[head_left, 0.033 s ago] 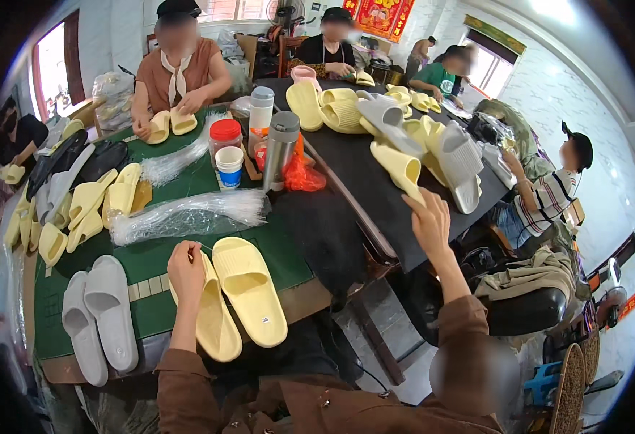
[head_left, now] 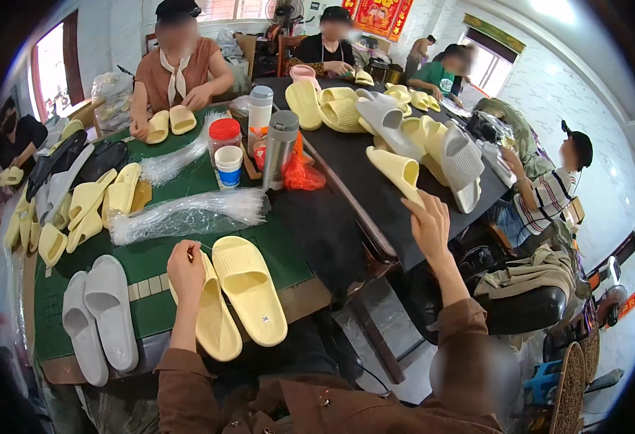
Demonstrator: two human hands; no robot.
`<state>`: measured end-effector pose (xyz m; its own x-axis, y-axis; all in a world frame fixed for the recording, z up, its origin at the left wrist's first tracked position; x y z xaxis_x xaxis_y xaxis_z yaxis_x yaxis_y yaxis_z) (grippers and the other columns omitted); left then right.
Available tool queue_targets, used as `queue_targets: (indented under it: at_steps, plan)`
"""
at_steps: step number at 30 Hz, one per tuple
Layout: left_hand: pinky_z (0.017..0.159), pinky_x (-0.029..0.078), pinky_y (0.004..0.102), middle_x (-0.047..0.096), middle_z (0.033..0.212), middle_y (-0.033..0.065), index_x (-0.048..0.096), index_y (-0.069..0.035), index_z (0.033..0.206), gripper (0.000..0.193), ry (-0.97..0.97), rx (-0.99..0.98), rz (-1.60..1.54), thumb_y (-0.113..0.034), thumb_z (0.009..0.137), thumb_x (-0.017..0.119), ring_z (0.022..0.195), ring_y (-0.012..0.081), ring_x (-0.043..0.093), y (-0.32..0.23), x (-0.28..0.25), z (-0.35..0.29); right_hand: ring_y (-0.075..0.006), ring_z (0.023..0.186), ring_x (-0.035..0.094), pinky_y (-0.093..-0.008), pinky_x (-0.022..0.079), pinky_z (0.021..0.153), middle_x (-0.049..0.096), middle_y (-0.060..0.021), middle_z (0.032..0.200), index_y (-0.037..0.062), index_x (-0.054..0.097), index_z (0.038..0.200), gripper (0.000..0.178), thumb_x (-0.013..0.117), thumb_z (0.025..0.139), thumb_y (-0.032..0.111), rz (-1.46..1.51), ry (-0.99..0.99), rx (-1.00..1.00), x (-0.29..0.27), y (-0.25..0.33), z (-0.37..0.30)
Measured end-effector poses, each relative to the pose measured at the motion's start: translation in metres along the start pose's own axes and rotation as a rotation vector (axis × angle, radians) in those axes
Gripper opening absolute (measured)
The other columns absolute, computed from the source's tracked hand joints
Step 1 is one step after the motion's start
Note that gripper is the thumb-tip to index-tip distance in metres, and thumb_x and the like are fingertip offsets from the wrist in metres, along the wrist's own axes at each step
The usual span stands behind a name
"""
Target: The person sits at a table in a workshop and assembles yellow and white plastic slippers. They pick up pairs of slippers, insert small fasteners into the straps, and place the finished pairs on the table. Other workers are visible in the background performing similar tasks.
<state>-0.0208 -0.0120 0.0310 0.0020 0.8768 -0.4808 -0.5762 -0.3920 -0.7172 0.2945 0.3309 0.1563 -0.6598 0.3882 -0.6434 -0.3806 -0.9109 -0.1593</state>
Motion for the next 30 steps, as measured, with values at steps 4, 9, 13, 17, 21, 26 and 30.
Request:
queue_targets:
  at_steps: [4,9,13,17,21,26,30]
  plan:
    - [0.061,0.045,0.0359,0.061,0.077,0.0125,0.062,0.001,0.086,0.007,-0.014,0.037,-0.015,-0.006,0.085,0.061,0.066,0.0262,0.058,0.003,-0.003,0.000,-0.0325,0.101,0.057,-0.0422,0.043,0.085,0.061,-0.0140,0.113,0.0113,0.070,0.103,0.036,0.064,0.070,-0.001,0.103,0.045,-0.036,-0.012,0.013,-0.021]
    - [0.061,0.045,0.0352,0.061,0.078,0.0122,0.062,0.001,0.085,0.006,-0.004,0.007,0.002,-0.005,0.086,0.061,0.065,0.0253,0.058,0.002,-0.004,-0.004,-0.0370,0.123,0.046,-0.0480,0.034,0.102,0.051,-0.0194,0.130,0.0103,0.066,0.113,0.040,0.068,0.073,0.003,0.135,0.140,-0.122,-0.027,0.028,-0.041]
    - [0.060,0.045,0.0350,0.061,0.078,0.0114,0.062,0.001,0.085,0.006,-0.001,-0.001,-0.013,-0.005,0.086,0.061,0.064,0.0250,0.057,0.003,-0.002,0.000,-0.0412,0.138,0.021,-0.0547,0.020,0.110,0.023,-0.0217,0.150,0.0073,0.042,0.137,0.066,0.072,0.079,0.017,-0.083,-0.289,0.221,-0.036,-0.003,-0.073]
    - [0.060,0.045,0.0348,0.062,0.079,0.0108,0.062,0.000,0.086,0.006,-0.011,0.019,0.016,-0.006,0.087,0.060,0.064,0.0243,0.057,0.001,-0.002,-0.002,-0.0358,0.144,0.010,-0.0523,0.020,0.114,0.009,-0.0189,0.155,0.0080,0.015,0.152,0.094,0.074,0.083,0.033,0.263,-0.443,0.719,-0.019,-0.054,-0.074]
    - [0.060,0.045,0.0347,0.062,0.080,0.0107,0.063,0.000,0.086,0.007,0.004,0.006,0.014,-0.007,0.087,0.060,0.065,0.0236,0.057,0.001,0.001,-0.001,-0.0303,0.140,0.026,-0.0416,0.024,0.114,0.024,-0.0185,0.153,0.0033,0.025,0.149,0.088,0.074,0.082,0.032,0.485,-0.180,0.736,-0.033,-0.113,-0.068]
    - [0.060,0.045,0.0340,0.063,0.081,0.0097,0.063,-0.001,0.087,0.007,-0.003,0.007,0.036,-0.006,0.087,0.059,0.065,0.0237,0.057,0.004,0.001,-0.001,-0.0342,0.133,0.037,-0.0396,0.030,0.110,0.041,-0.0202,0.142,0.0030,0.039,0.140,0.075,0.076,0.078,0.022,0.266,0.192,0.475,-0.044,-0.134,-0.054]
    - [0.065,0.048,0.0352,0.062,0.091,0.0127,0.063,-0.001,0.097,0.012,-0.024,0.035,-0.044,-0.005,0.086,0.059,0.071,0.0271,0.058,0.015,-0.009,0.002,-0.0381,0.123,0.047,-0.0421,0.037,0.104,0.051,-0.0226,0.130,0.0018,0.043,0.135,0.075,0.078,0.071,0.019,0.220,0.408,0.416,-0.037,-0.106,-0.028]
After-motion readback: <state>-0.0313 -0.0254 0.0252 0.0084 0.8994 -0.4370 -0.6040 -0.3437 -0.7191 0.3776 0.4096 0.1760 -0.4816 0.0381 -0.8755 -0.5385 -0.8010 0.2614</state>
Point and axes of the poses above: each hand's wrist, its own z-axis towards the middle knuckle, its own x-axis out of the palm, y = z × x, the point moved 2 cm from there along z, towards the middle knuckle
